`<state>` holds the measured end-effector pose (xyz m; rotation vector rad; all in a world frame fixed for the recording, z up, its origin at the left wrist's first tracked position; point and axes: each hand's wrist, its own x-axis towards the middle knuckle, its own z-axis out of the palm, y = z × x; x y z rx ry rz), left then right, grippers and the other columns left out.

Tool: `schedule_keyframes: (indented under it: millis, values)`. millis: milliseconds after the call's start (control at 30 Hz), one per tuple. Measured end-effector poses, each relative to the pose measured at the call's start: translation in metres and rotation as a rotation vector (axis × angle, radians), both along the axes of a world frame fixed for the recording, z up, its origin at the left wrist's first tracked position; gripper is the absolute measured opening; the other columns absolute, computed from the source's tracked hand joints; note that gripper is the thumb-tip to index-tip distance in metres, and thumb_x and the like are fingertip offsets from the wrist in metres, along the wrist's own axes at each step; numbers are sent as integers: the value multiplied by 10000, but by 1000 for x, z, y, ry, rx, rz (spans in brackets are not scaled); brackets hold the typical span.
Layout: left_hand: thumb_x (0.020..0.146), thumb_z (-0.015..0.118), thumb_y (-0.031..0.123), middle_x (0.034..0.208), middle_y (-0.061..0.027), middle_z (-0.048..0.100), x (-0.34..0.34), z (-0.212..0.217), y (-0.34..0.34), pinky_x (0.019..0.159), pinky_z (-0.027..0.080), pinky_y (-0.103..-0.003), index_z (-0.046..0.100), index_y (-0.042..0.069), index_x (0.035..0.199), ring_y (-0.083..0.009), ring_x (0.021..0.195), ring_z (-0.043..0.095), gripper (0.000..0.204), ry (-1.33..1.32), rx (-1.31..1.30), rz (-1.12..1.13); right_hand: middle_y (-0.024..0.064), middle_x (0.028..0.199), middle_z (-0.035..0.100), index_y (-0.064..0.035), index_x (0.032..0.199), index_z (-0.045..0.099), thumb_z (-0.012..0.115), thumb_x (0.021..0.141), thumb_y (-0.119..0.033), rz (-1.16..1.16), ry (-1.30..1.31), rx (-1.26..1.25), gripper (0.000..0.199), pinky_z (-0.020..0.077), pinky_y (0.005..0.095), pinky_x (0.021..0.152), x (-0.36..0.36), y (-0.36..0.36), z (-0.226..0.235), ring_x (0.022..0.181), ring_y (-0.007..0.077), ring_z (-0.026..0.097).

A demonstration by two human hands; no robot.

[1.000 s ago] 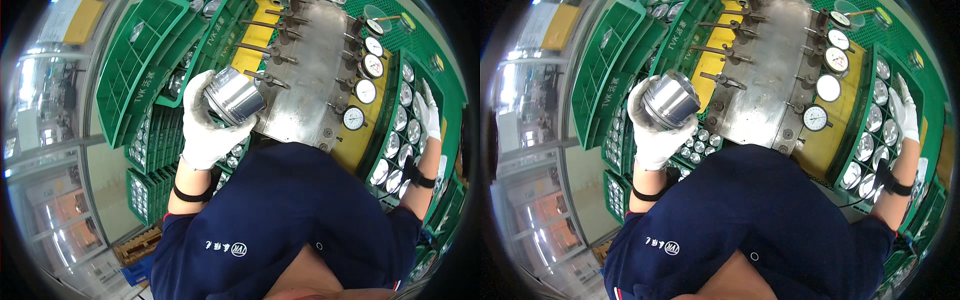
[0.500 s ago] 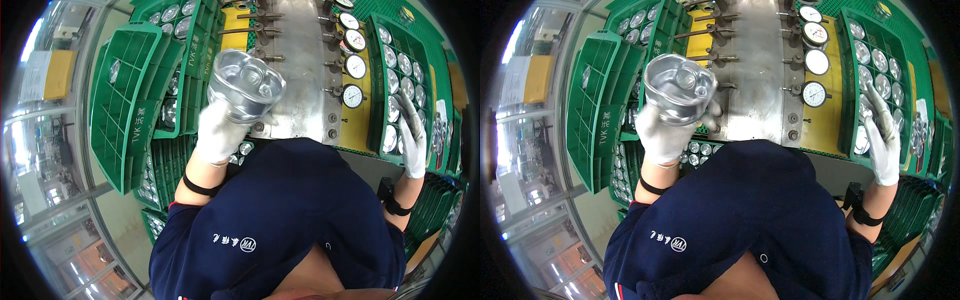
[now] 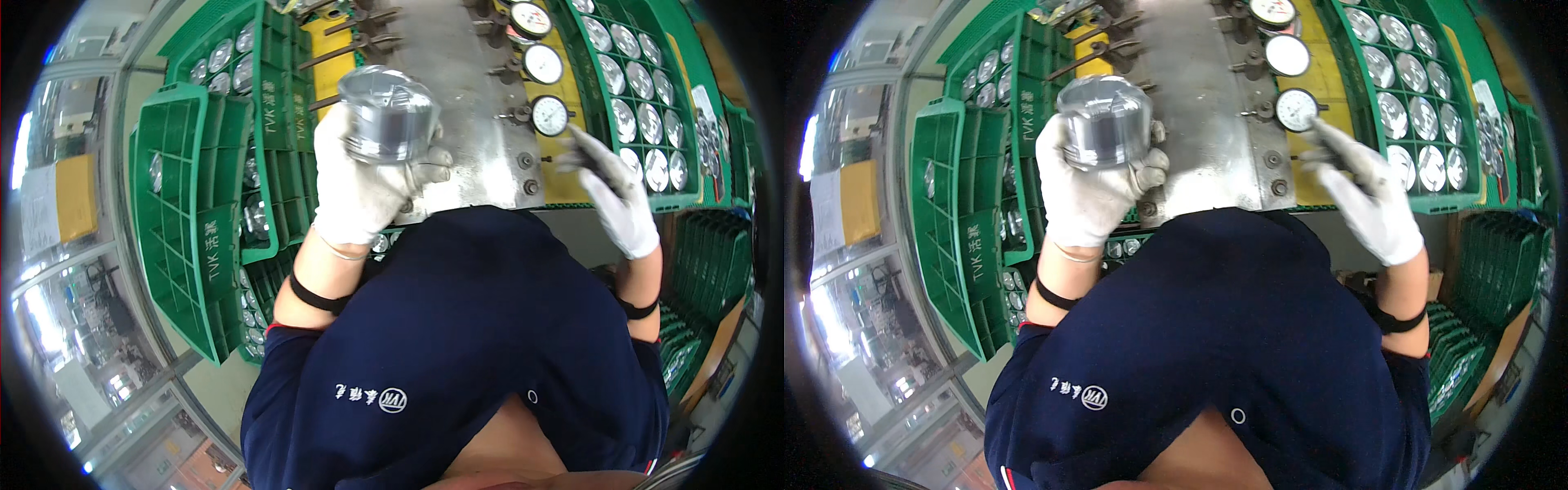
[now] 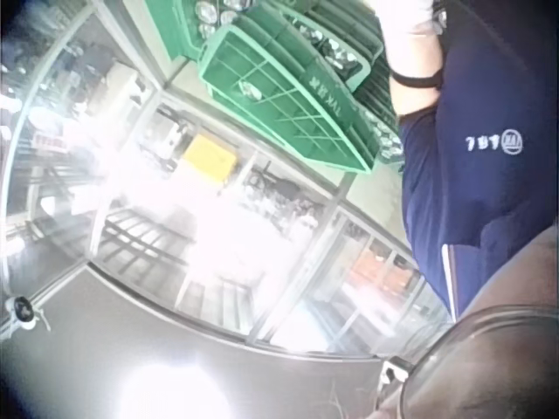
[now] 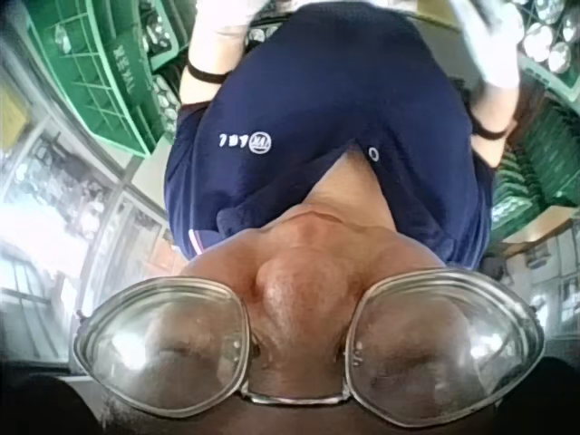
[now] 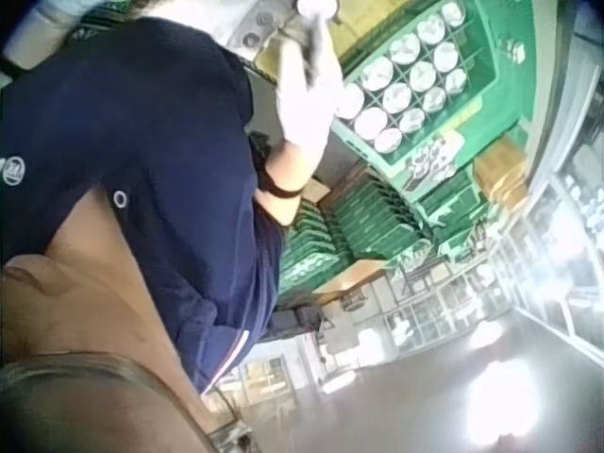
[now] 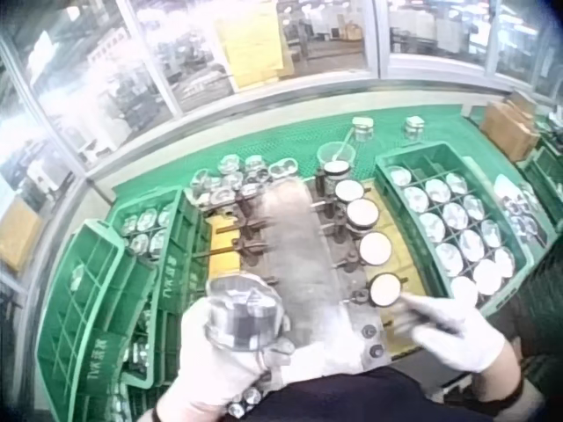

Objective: Testing and inspecting metal pistons using a measurement jig with dial indicators and organizing them into crates.

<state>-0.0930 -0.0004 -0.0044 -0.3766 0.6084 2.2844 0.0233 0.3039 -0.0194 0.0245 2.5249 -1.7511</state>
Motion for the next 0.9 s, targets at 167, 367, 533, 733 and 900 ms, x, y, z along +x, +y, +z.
schedule_keyframes:
  millis: [167, 367, 533, 733, 900]
  values:
    - [629, 867, 255, 1212, -167, 580, 10, -12, 32, 940, 499, -418, 503, 58, 1344, -336, 1090, 593, 826, 1761, -1476, -217, 133, 1108, 679, 17, 1416, 487, 566, 979, -121, 174, -166, -81, 466, 529, 299, 847, -18, -28, -13, 927, 193, 680]
    - [610, 869, 314, 1211, -159, 564, 9, -50, 47, 913, 471, -422, 497, 37, 1339, -353, 1043, 566, 864, 1938, -1634, -102, 160, 1166, 624, -28, 1519, 322, 549, 998, -170, 131, -552, -599, 586, 601, 342, 752, -25, -45, -31, 873, 224, 688]
    - [663, 847, 221, 1274, -173, 552, 0, -61, 44, 966, 467, -420, 469, 35, 1384, -354, 1125, 563, 835, 1937, -1618, -66, 177, 1186, 610, -97, 1592, 49, 576, 982, -176, 166, -606, -652, 810, 613, 354, 683, -29, -61, -37, 812, 231, 695]
    - [645, 848, 126, 1309, -185, 525, -10, -70, 44, 988, 487, -402, 454, 35, 1399, -362, 1150, 569, 855, 1784, -1459, -119, 216, 1238, 599, -144, 1599, 22, 574, 977, -167, 172, -546, -635, 832, 605, 340, 626, -27, -62, -47, 727, 230, 701]
    - [663, 782, 114, 1359, -232, 475, -14, -68, 42, 1041, 445, -431, 425, 14, 1413, -408, 1232, 504, 837, 1788, -1443, -161, 233, 1258, 590, -161, 1600, 22, 581, 972, -160, 158, -563, -691, 841, 616, 344, 632, -29, -63, -48, 725, 229, 703]
